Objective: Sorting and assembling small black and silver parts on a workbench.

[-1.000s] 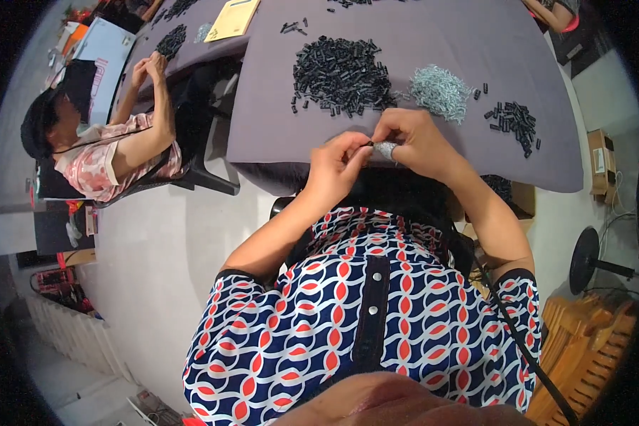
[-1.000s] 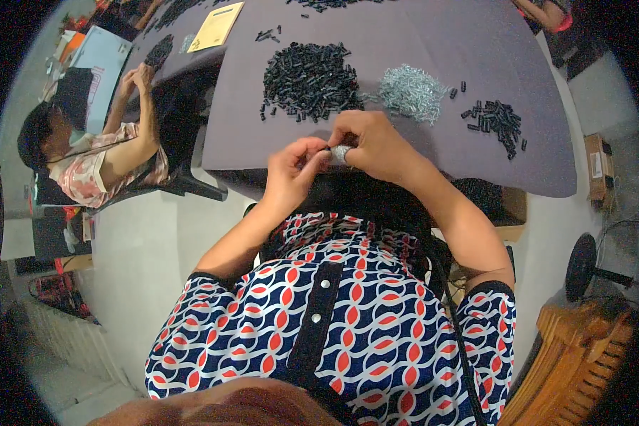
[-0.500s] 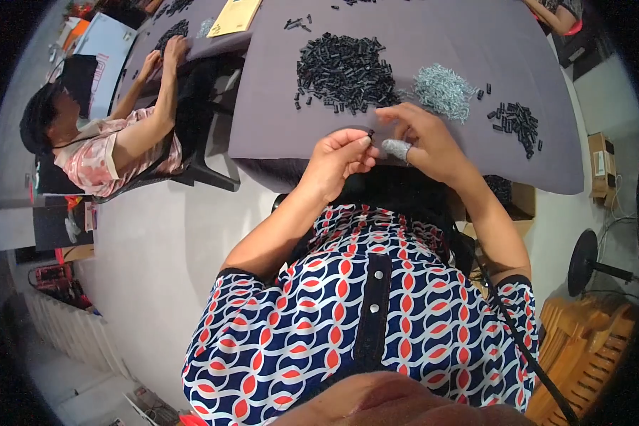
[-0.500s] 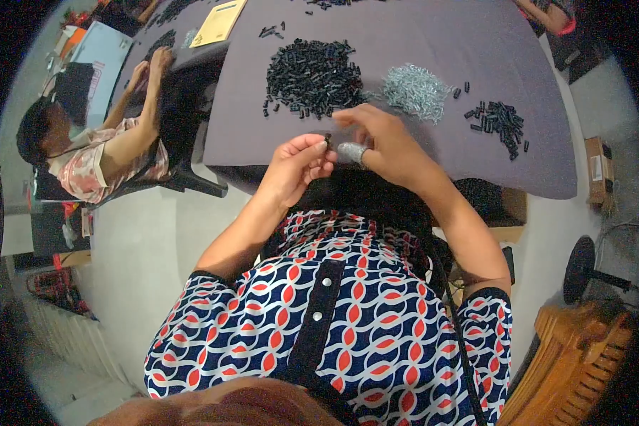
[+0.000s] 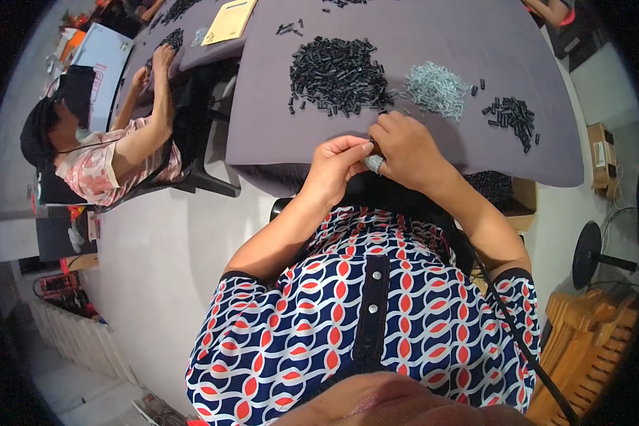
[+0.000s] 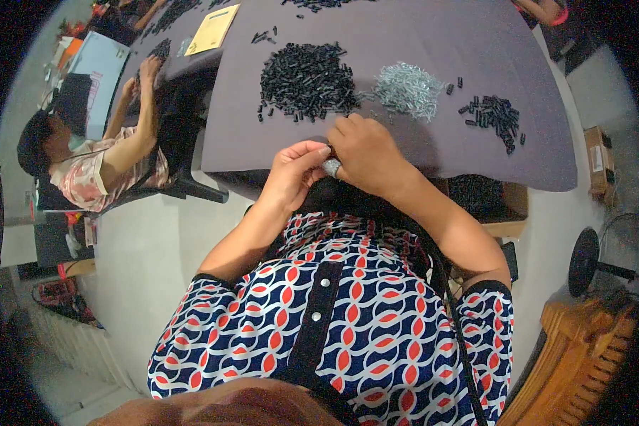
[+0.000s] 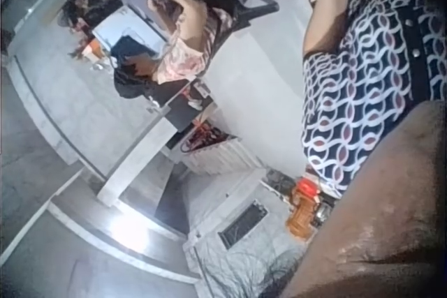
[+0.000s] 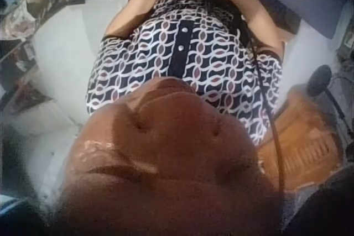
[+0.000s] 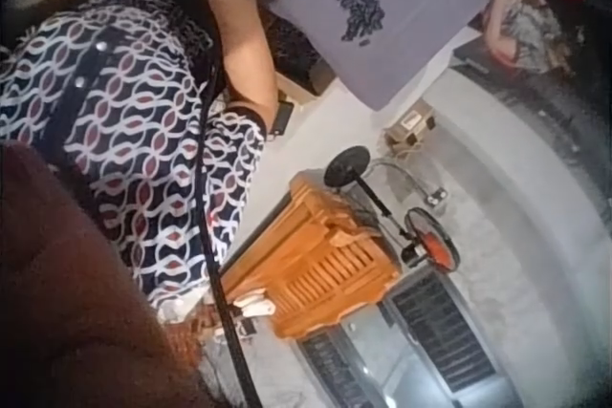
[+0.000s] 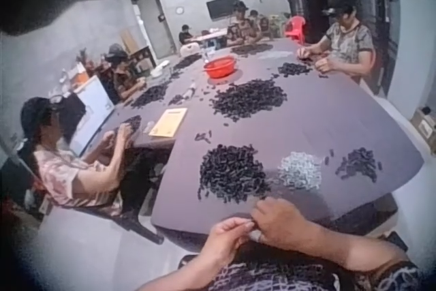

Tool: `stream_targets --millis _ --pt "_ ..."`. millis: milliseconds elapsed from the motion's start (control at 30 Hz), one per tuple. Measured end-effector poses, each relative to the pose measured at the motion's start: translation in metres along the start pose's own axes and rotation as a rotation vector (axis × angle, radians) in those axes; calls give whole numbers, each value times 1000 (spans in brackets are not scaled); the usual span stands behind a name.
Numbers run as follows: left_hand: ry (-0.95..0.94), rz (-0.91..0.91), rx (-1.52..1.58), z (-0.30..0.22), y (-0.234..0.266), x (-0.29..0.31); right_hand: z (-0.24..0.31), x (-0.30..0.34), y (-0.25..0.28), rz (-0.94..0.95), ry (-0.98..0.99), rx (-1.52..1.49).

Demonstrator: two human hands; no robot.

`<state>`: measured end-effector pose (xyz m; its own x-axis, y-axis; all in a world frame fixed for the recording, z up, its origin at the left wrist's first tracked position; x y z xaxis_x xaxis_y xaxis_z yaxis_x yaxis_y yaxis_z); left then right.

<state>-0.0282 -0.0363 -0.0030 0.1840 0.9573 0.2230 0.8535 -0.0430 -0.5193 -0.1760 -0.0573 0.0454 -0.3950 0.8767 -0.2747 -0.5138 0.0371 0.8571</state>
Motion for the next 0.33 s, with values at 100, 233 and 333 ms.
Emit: stream_targets --millis 100,233,333 --pt "127 -11 92 -2 2 2 -2 0 3 26 8 -60" --pt "210 107 127 -3 0 3 -3 0 6 26 3 -119" --pt "190 125 94 4 7 1 -2 1 4 30 11 -137"
Point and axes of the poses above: each hand's wrist, its own x-axis away from the middle knuckle, its own y-axis out of the back of the hand, z = x × y, the point moved 4 cm from there along -x, towards the middle knuckle, and after that the axes turned 12 degrees about -y, right-handed, at the moved point
